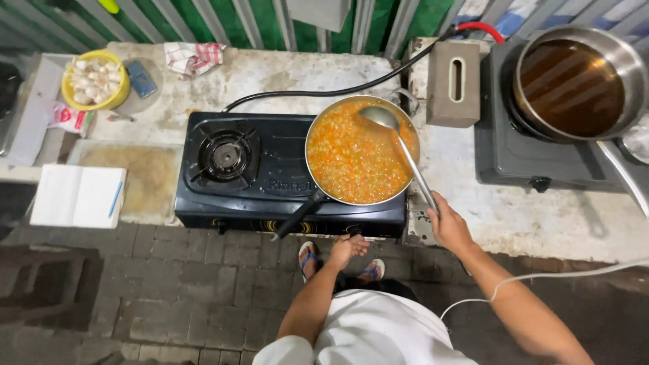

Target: Stirring a pot of food on a gas stove and adding grains from a bowl.

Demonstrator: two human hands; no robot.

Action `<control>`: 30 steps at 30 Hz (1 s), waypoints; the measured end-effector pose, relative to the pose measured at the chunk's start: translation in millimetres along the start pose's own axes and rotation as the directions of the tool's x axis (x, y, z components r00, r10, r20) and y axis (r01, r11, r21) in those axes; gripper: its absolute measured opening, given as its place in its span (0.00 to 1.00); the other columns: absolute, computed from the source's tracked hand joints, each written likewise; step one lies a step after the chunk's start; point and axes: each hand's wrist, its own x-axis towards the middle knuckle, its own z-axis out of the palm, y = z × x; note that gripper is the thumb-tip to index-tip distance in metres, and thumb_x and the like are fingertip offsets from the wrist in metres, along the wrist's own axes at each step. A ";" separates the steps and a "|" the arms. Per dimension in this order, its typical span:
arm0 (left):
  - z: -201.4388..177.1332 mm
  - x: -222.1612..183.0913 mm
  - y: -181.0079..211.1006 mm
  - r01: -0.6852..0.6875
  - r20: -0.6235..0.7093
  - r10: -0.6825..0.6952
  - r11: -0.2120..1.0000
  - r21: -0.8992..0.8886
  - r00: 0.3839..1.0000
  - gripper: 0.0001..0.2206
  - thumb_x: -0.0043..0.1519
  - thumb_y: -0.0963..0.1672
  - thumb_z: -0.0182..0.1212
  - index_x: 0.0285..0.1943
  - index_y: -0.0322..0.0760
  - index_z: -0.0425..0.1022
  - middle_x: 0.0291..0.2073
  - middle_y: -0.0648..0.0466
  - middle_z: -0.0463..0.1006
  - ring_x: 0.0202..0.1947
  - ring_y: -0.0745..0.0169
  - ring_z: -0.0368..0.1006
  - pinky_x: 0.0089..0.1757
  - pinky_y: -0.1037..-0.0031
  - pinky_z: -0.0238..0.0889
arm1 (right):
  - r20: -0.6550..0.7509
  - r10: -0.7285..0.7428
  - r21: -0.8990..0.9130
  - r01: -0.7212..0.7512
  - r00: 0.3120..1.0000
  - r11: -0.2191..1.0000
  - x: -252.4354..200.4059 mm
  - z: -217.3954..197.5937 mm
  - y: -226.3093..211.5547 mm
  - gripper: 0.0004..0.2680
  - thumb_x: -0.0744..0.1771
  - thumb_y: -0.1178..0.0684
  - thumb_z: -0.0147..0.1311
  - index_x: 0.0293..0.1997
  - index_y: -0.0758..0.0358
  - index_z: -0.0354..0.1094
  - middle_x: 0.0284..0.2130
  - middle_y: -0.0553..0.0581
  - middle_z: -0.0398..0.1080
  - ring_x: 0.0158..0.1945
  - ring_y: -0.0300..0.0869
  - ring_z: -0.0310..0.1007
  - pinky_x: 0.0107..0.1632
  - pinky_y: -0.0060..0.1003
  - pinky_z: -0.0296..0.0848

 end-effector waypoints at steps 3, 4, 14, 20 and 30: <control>2.9 -7.0 -1.0 -0.027 0.064 0.035 0.992 -0.120 0.997 0.11 0.65 0.41 0.56 0.46 0.20 0.75 0.39 0.33 0.81 0.24 0.59 0.75 0.28 0.74 0.71 | 0.007 0.057 -0.050 -0.056 0.998 0.997 -3.3 -3.9 -23.5 0.19 0.71 0.45 0.38 0.72 0.52 0.49 0.59 0.70 0.65 0.57 0.59 0.70 0.59 0.56 0.70; 3.1 -10.0 1.6 -0.021 0.077 0.030 0.994 -0.111 0.997 0.11 0.65 0.41 0.56 0.46 0.20 0.75 0.39 0.33 0.81 0.24 0.59 0.75 0.28 0.74 0.71 | -0.004 0.069 -0.049 -0.069 0.998 0.996 -3.9 -10.2 -38.8 0.19 0.71 0.45 0.38 0.72 0.52 0.49 0.59 0.70 0.65 0.57 0.59 0.70 0.59 0.56 0.70; -72.8 -123.5 100.6 -0.489 0.473 0.143 0.392 0.779 0.869 0.15 0.62 0.52 0.62 0.45 0.38 0.79 0.25 0.53 0.82 0.23 0.65 0.74 0.29 0.74 0.64 | 0.093 0.181 0.083 -0.188 0.979 0.979 -20.0 9.7 -54.6 0.16 0.70 0.46 0.38 0.66 0.54 0.51 0.45 0.65 0.71 0.49 0.55 0.72 0.53 0.49 0.68; -110.6 -184.5 200.8 -0.562 0.292 0.883 -0.040 0.826 0.367 0.11 0.57 0.49 0.62 0.37 0.37 0.79 0.27 0.49 0.76 0.28 0.50 0.71 0.37 0.63 0.64 | 0.052 0.211 0.216 -0.218 0.976 0.952 -41.7 6.8 -81.8 0.19 0.70 0.44 0.37 0.71 0.49 0.45 0.41 0.67 0.72 0.41 0.58 0.73 0.41 0.47 0.68; -121.5 -136.0 226.9 0.000 -0.001 0.103 0.007 1.000 0.995 0.36 0.53 0.63 0.51 0.68 0.52 0.60 0.54 0.40 0.76 0.56 0.35 0.70 0.54 0.55 0.62 | -0.013 0.207 0.255 -0.197 0.978 0.947 -58.4 45.0 -119.1 0.19 0.70 0.49 0.39 0.72 0.54 0.45 0.18 0.58 0.66 0.16 0.48 0.63 0.22 0.44 0.60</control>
